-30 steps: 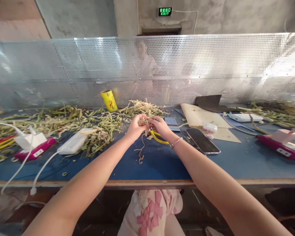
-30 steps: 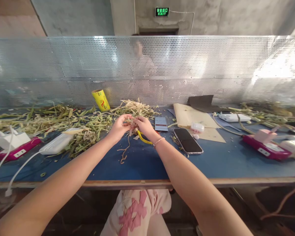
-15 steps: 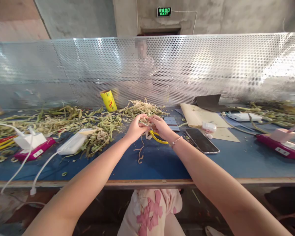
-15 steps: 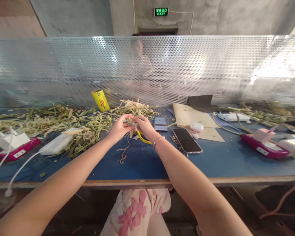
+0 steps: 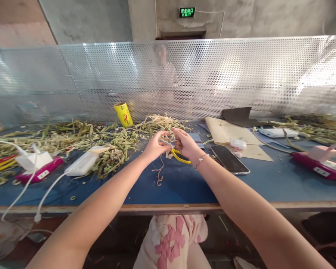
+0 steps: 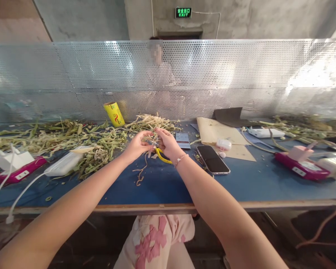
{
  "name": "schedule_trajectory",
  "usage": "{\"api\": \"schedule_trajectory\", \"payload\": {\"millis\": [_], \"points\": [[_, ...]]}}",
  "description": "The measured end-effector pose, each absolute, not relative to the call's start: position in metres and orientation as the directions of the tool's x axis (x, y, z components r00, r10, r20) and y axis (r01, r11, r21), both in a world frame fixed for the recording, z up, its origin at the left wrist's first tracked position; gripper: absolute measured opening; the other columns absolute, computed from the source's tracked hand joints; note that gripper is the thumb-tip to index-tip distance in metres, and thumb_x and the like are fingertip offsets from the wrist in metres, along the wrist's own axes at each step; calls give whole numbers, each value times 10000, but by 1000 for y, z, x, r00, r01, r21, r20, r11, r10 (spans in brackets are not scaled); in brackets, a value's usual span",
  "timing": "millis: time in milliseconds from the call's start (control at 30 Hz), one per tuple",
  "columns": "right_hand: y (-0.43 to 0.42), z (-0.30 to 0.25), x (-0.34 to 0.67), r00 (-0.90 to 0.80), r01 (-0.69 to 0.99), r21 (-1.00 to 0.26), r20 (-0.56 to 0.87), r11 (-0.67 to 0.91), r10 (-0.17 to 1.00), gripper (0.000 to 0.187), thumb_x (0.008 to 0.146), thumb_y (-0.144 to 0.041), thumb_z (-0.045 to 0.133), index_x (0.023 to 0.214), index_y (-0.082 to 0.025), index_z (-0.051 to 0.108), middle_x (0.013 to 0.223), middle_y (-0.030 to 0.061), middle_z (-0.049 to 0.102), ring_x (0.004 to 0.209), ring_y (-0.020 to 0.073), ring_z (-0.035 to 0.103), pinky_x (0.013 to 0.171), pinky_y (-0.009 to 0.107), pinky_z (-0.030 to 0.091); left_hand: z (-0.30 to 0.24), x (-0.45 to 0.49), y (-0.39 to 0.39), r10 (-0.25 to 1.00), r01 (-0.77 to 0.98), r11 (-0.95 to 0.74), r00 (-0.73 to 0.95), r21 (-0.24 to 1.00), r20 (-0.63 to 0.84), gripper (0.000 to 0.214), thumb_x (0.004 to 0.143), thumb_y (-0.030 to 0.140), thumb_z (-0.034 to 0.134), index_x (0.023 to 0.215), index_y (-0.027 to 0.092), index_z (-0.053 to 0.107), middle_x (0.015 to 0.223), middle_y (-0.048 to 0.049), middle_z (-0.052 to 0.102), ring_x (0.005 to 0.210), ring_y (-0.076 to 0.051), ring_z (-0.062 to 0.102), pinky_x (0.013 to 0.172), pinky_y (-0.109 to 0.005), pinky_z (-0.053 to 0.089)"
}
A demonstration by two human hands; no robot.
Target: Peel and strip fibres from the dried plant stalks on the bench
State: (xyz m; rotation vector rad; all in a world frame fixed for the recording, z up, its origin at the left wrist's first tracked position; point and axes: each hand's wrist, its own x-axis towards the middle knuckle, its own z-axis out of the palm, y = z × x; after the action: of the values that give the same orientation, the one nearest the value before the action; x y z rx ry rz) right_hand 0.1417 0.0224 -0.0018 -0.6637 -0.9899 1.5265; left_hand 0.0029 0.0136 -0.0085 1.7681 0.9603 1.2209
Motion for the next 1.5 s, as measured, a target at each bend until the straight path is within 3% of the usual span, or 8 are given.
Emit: {"api": "schedule_trajectory", "payload": {"millis": [233, 367, 500, 700, 833, 967, 1133, 1500], "points": [[26, -5, 140, -72, -549, -833, 133, 72, 989, 199, 692, -333, 606, 789, -221, 473, 420, -136, 218, 321, 15, 132, 322, 160, 110, -2, 6, 6, 882, 153, -415, 308, 897, 356, 505, 588, 155, 687, 1061, 198, 516, 1226, -93, 464, 561, -42, 548, 604, -282, 500], [26, -6, 140, -27, -527, -839, 175, 134, 984, 203, 701, -339, 577, 735, -229, 410, 431, -132, 218, 325, 23, 147, 328, 169, 110, -3, 5, 7, 887, 115, -408, 283, 906, 363, 503, 571, 168, 704, 1038, 195, 518, 1227, -88, 478, 560, -29, 535, 568, -230, 488], [26, -4, 138, 33, -424, -872, 257, 246, 966, 251, 699, -402, 562, 717, -229, 382, 448, -127, 224, 328, 24, 153, 329, 179, 118, 0, 5, 7, 903, 68, -390, 223, 918, 367, 505, 545, 162, 716, 1010, 189, 521, 1219, -81, 495, 567, -22, 519, 569, -209, 487], [27, -10, 137, -128, -150, -964, 241, 222, 962, 287, 681, -436, 570, 642, -199, 413, 458, -104, 265, 352, 23, 220, 346, 182, 146, 1, 2, 8, 904, 94, -415, 157, 905, 398, 512, 567, 129, 676, 1041, 193, 493, 1260, -91, 457, 557, -19, 521, 590, -228, 489], [30, -13, 137, -126, -111, -947, 316, 303, 940, 250, 676, -390, 562, 593, -182, 450, 473, -82, 320, 402, 33, 287, 384, 177, 217, 0, 1, 10, 900, 119, -423, 164, 898, 403, 533, 569, 141, 679, 1062, 203, 486, 1278, -94, 440, 578, -29, 534, 617, -243, 492], [32, -15, 137, -133, -86, -936, 351, 342, 927, 203, 680, -364, 539, 604, -188, 474, 469, -70, 390, 426, 54, 354, 436, 186, 304, -1, 3, 8, 905, 130, -418, 149, 899, 399, 424, 631, 203, 656, 1027, 185, 506, 1189, -79, 508, 643, -56, 552, 654, -240, 488], [32, -16, 138, -127, 40, -896, 434, 441, 892, 203, 683, -371, 548, 608, -185, 514, 427, -71, 387, 403, 59, 334, 418, 202, 264, -3, 4, 10, 913, 83, -397, 143, 914, 383, 444, 584, 185, 695, 990, 178, 515, 1124, -64, 532, 591, -38, 508, 608, -230, 476], [27, -9, 139, -81, -210, -925, 340, 317, 937, 252, 651, -423, 583, 696, -177, 554, 371, -94, 336, 342, 45, 270, 368, 199, 205, 3, -6, 19, 928, 7, -372, 7, 928, 372, 458, 494, 154, 734, 915, 163, 554, 1081, -58, 565, 635, -66, 533, 676, -284, 476]]}}
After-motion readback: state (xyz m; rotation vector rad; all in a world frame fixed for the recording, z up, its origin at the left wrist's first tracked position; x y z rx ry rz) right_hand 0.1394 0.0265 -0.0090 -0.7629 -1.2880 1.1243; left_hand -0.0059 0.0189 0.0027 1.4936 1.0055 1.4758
